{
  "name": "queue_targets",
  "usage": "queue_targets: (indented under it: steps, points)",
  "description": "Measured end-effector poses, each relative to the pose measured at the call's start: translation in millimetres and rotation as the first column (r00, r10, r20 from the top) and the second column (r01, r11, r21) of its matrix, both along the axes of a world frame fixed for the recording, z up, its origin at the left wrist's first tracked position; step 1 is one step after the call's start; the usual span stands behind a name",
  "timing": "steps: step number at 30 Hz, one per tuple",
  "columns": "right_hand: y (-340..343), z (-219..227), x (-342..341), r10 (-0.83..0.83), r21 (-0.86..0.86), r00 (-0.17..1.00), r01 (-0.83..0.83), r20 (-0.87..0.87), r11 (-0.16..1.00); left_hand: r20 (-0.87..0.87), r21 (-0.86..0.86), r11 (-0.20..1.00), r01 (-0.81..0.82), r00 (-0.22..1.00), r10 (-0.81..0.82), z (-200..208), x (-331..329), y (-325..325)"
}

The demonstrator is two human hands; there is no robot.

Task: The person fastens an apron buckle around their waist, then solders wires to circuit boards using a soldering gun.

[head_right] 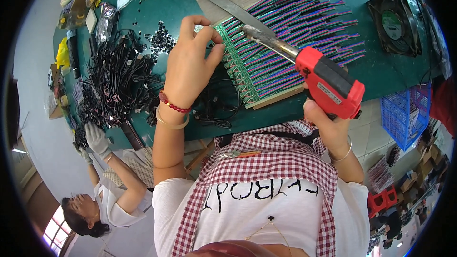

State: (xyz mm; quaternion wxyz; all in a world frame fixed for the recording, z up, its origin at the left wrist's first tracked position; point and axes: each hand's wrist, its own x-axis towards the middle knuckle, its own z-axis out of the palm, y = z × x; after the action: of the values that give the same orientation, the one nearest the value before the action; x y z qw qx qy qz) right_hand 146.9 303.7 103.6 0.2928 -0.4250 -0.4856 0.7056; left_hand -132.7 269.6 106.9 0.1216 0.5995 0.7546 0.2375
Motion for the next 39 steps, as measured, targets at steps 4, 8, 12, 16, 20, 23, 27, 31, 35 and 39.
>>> queue_targets:
  steps: [4,8,12,16,20,23,27,31,35,39]
  points:
    - [2.3,2.1,-1.4,-0.028,0.024,0.998,0.03,-0.049,0.999,-0.046,-0.011,0.995,0.103,0.994,-0.104,-1.8,-3.1,3.3]
    - [4.5,2.7,0.1,-0.025,0.007,0.998,0.026,-0.053,1.0,-0.096,0.033,0.986,0.163,0.982,-0.16,-8.6,-6.9,8.0]
    - [5.9,2.2,2.1,-0.053,0.056,0.996,0.057,-0.07,0.997,0.034,0.037,0.996,0.082,0.996,-0.084,-14.5,-1.9,6.4]
    - [6.1,1.8,4.0,-0.067,0.037,0.993,0.071,-0.101,0.997,0.117,-0.008,0.999,0.049,0.992,-0.048,-16.3,-1.4,5.9]
    - [5.3,0.8,5.7,-0.071,0.021,0.995,0.072,-0.067,0.997,0.1,-0.002,0.996,0.084,0.991,-0.084,-14.7,-2.6,7.9]
    - [4.3,-1.0,7.4,-0.052,0.004,0.996,0.052,-0.067,0.999,0.047,-0.016,0.997,0.074,0.996,-0.073,-10.6,-0.1,2.5]
    - [-0.1,-3.7,8.1,-0.057,-0.016,0.997,0.056,-0.059,0.998,0.054,-0.085,0.996,-0.009,0.998,0.014,-6.5,0.7,-5.9]
    - [-0.5,-5.0,6.1,-0.025,-0.026,0.998,0.024,-0.055,0.999,-0.004,-0.151,0.989,0.003,1.0,-0.003,-5.8,-1.9,-4.1]
    - [-3.4,-4.7,4.9,-0.016,-0.046,1.0,0.015,-0.004,0.999,-0.133,-0.174,0.984,-0.036,0.991,0.013,-6.0,-4.7,2.5]
    - [-4.4,-9.7,6.7,0.073,-0.05,0.995,-0.07,0.074,0.996,-0.101,-0.138,0.99,-0.006,0.995,-0.008,-6.2,-5.6,2.9]
